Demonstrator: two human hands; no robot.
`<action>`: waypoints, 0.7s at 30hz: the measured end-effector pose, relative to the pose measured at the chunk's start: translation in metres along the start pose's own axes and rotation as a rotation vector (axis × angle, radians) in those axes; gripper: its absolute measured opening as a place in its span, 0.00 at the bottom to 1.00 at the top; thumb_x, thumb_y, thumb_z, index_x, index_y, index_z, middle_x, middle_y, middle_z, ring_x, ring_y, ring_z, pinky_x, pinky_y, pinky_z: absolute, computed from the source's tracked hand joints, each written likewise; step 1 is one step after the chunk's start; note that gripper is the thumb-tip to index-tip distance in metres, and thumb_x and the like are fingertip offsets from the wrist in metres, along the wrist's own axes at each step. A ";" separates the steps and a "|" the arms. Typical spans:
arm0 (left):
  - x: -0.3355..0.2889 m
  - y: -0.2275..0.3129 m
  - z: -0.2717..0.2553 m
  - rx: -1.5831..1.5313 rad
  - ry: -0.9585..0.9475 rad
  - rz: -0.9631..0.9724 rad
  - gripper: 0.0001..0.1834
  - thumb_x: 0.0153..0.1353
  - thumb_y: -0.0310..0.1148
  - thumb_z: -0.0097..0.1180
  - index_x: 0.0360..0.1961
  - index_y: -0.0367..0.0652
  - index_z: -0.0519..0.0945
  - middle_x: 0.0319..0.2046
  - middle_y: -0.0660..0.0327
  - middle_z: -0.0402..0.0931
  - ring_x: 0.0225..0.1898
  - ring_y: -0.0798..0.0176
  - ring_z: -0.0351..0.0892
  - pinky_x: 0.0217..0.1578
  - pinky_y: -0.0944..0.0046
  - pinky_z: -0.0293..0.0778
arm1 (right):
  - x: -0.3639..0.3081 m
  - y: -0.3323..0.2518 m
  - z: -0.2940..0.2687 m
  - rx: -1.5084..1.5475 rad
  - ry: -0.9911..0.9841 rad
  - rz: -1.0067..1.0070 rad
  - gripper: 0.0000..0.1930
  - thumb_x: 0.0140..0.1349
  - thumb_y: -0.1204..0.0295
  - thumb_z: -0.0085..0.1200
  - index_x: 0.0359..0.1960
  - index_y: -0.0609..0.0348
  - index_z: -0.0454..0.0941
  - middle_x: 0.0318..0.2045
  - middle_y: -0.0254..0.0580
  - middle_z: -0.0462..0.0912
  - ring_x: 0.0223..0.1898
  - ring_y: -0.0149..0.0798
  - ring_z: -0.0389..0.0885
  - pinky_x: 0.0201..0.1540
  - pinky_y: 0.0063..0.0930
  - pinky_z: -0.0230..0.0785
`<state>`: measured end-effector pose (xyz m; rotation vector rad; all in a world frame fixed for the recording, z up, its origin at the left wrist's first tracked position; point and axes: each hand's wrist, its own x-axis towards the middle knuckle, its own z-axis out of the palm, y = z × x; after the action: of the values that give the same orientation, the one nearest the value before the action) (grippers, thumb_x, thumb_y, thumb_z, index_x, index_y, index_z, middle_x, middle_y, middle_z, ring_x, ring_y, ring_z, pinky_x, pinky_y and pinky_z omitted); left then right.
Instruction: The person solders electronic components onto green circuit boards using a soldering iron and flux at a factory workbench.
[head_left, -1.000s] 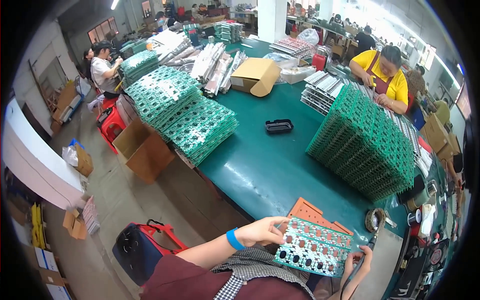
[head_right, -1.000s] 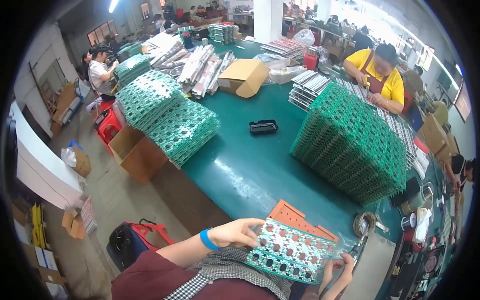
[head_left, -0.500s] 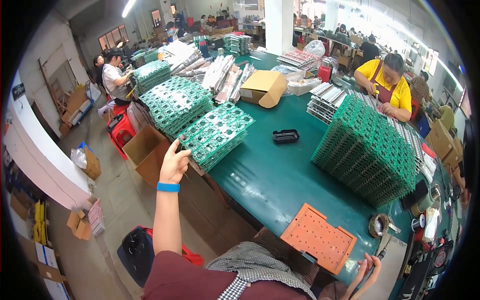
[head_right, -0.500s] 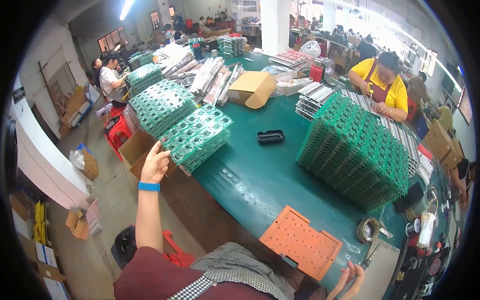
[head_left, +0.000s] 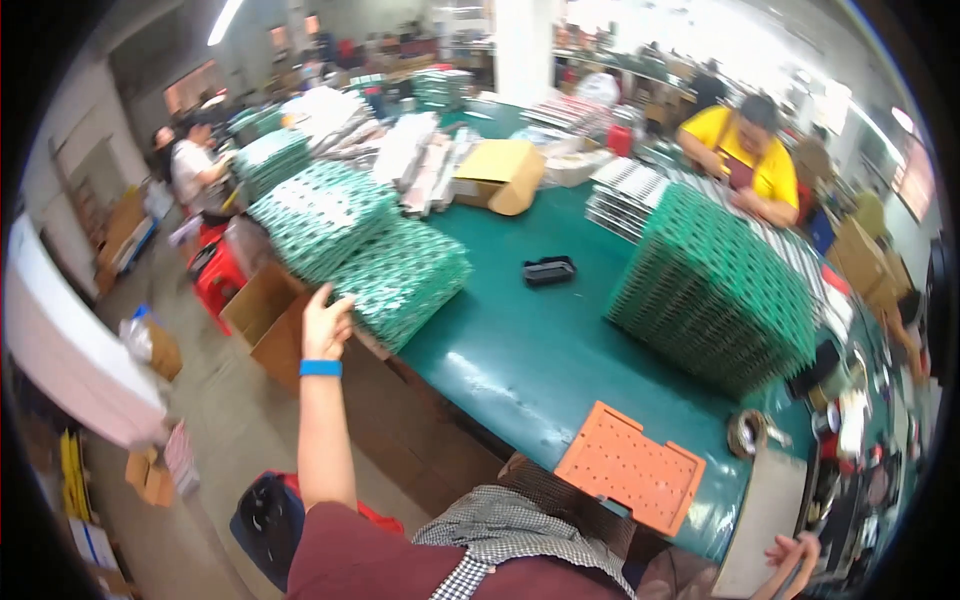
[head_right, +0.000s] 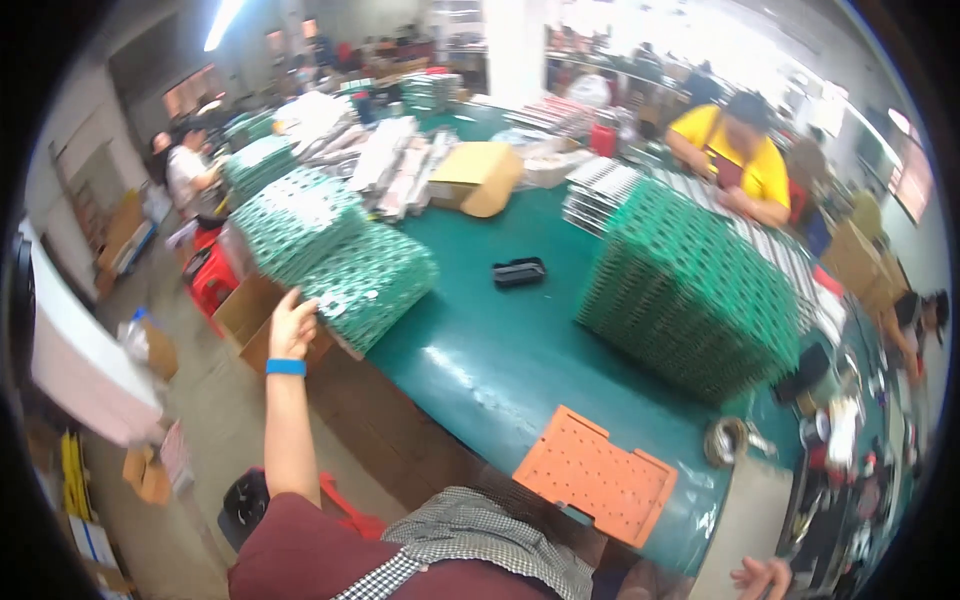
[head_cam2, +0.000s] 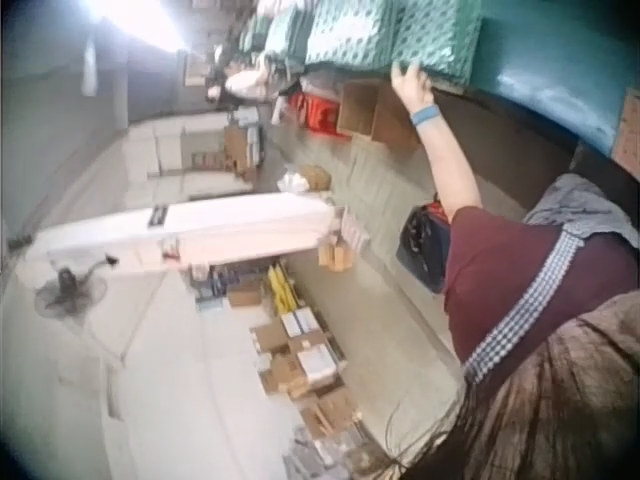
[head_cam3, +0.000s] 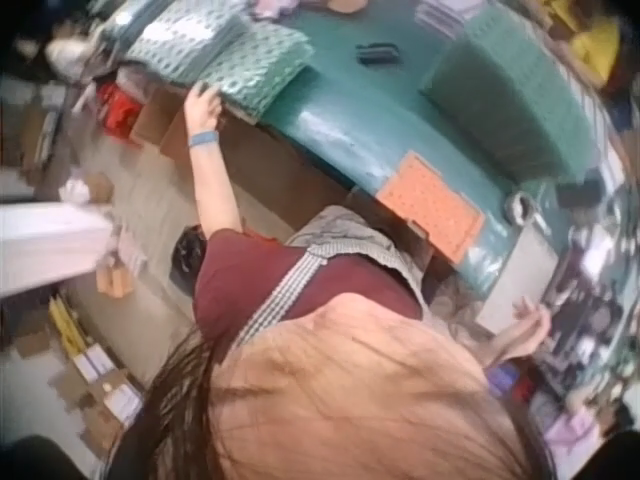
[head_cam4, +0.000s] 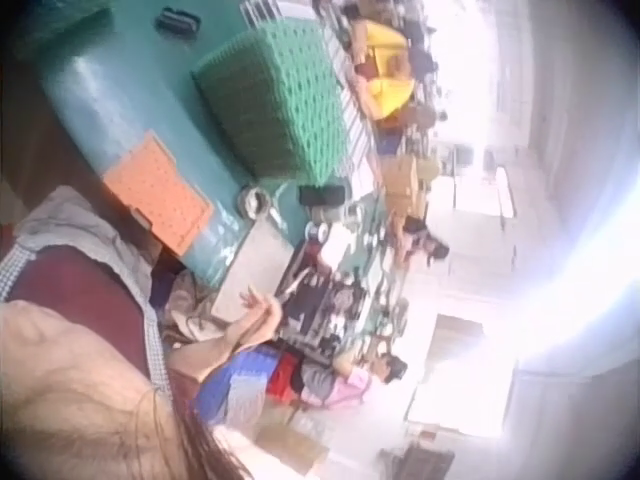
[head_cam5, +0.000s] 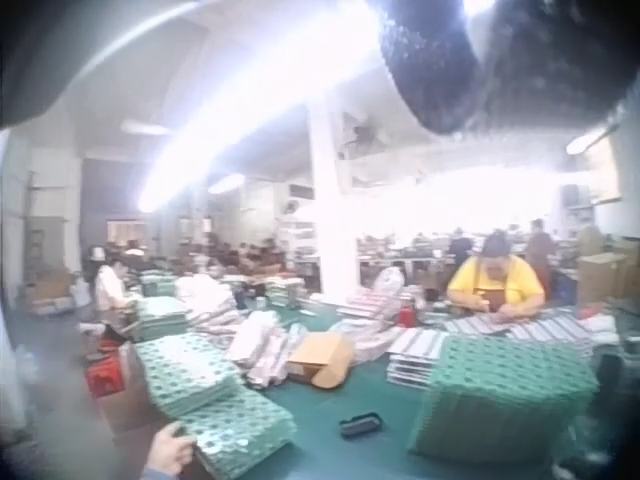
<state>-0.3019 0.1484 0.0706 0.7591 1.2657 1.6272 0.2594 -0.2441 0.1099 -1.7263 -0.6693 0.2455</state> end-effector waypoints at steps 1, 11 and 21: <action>0.006 -0.005 0.004 -0.022 -0.004 0.031 0.35 0.55 0.19 0.57 0.64 0.40 0.59 0.18 0.68 0.65 0.10 0.78 0.54 0.09 0.74 0.48 | 0.012 -0.003 -0.018 -0.005 0.052 -0.186 0.15 0.68 0.70 0.46 0.53 0.63 0.68 0.38 0.47 0.70 0.37 0.33 0.69 0.42 0.26 0.63; 0.015 -0.043 -0.028 0.056 0.147 0.253 0.27 0.61 0.30 0.56 0.61 0.44 0.65 0.20 0.73 0.63 0.13 0.82 0.48 0.11 0.76 0.41 | 0.191 -0.047 0.067 -0.179 0.126 -0.340 0.15 0.56 0.76 0.58 0.45 0.58 0.71 0.30 0.40 0.82 0.28 0.30 0.80 0.24 0.22 0.70; -0.044 -0.086 -0.059 0.110 0.149 0.253 0.13 0.63 0.31 0.51 0.48 0.44 0.78 0.17 0.79 0.52 0.16 0.84 0.45 0.15 0.78 0.40 | 0.296 -0.013 0.113 -0.106 -0.036 -0.157 0.19 0.49 0.73 0.64 0.42 0.61 0.71 0.26 0.41 0.82 0.27 0.31 0.82 0.25 0.23 0.74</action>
<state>-0.3119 0.0898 -0.0259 0.9093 1.4193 1.8571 0.4393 0.0147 0.1465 -1.7627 -0.8526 0.1340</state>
